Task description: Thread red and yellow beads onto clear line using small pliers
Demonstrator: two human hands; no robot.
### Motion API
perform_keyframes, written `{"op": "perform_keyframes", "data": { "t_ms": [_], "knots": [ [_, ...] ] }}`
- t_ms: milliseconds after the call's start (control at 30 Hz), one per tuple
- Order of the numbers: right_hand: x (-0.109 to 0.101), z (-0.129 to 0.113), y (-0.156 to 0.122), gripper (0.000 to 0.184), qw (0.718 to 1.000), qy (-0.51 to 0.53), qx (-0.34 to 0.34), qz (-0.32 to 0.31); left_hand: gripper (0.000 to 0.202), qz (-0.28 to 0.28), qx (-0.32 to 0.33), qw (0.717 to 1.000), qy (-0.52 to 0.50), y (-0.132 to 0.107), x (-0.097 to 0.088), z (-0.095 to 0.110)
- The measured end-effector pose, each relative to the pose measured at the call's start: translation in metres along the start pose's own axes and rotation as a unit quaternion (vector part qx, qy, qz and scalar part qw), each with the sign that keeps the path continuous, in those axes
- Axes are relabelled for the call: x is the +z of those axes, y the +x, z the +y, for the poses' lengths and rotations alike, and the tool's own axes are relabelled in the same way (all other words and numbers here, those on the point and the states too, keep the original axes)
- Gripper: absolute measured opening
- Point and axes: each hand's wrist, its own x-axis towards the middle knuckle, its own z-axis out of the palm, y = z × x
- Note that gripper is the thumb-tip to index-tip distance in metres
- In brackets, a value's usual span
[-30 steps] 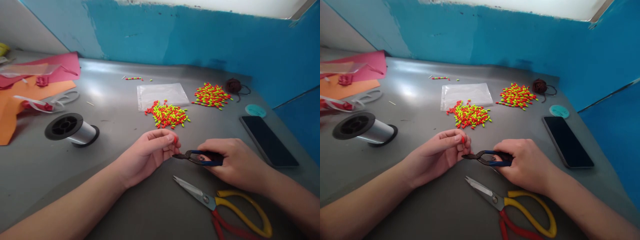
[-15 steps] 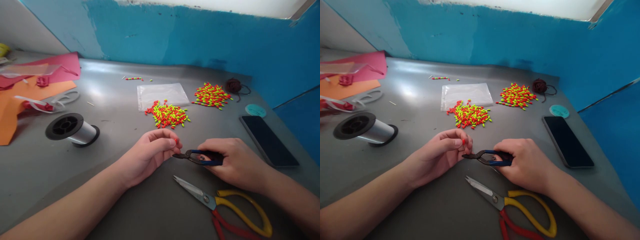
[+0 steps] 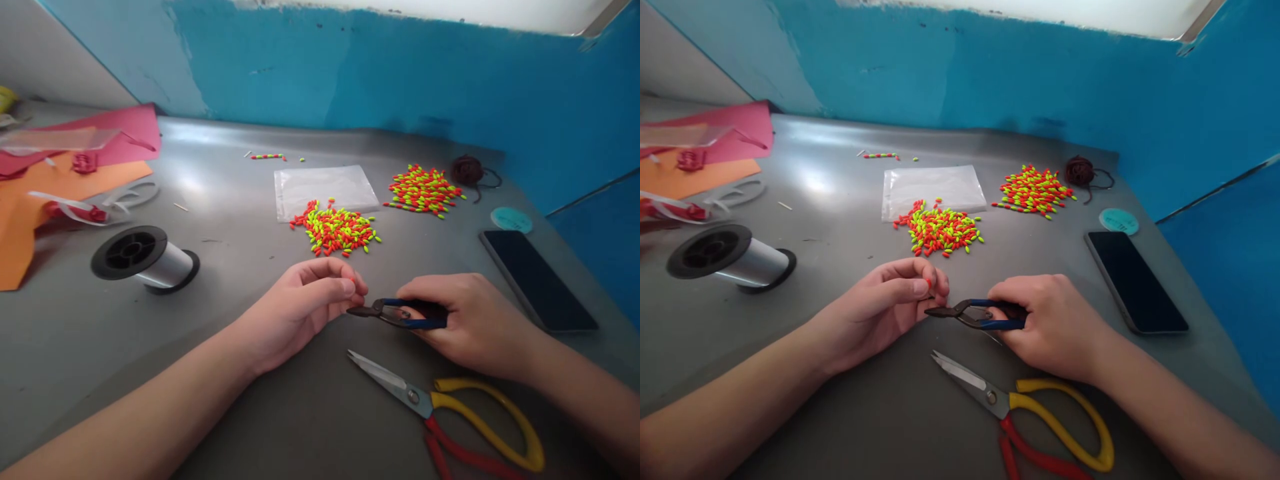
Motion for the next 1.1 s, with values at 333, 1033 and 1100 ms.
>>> {"op": "perform_keyframes", "data": {
  "t_ms": [333, 1033, 1100],
  "knots": [
    [-0.0002, 0.0014, -0.0001, 0.017, 1.000, 0.007, -0.001, 0.007, 0.007, -0.006, 0.002, 1.000, 0.000, 0.0010, 0.0011, -0.0007],
    [0.0008, 0.0023, 0.0012, 0.018, 1.000, 0.008, -0.001, 0.019, 0.012, -0.001, 0.000, 1.000, 0.022, 0.0007, 0.0016, -0.0001],
    [0.0008, 0.0023, 0.0018, 0.018, 1.000, 0.009, 0.002, 0.018, 0.012, 0.000, 0.001, 1.000, 0.024, 0.0005, 0.0016, -0.0003]
  ]
}}
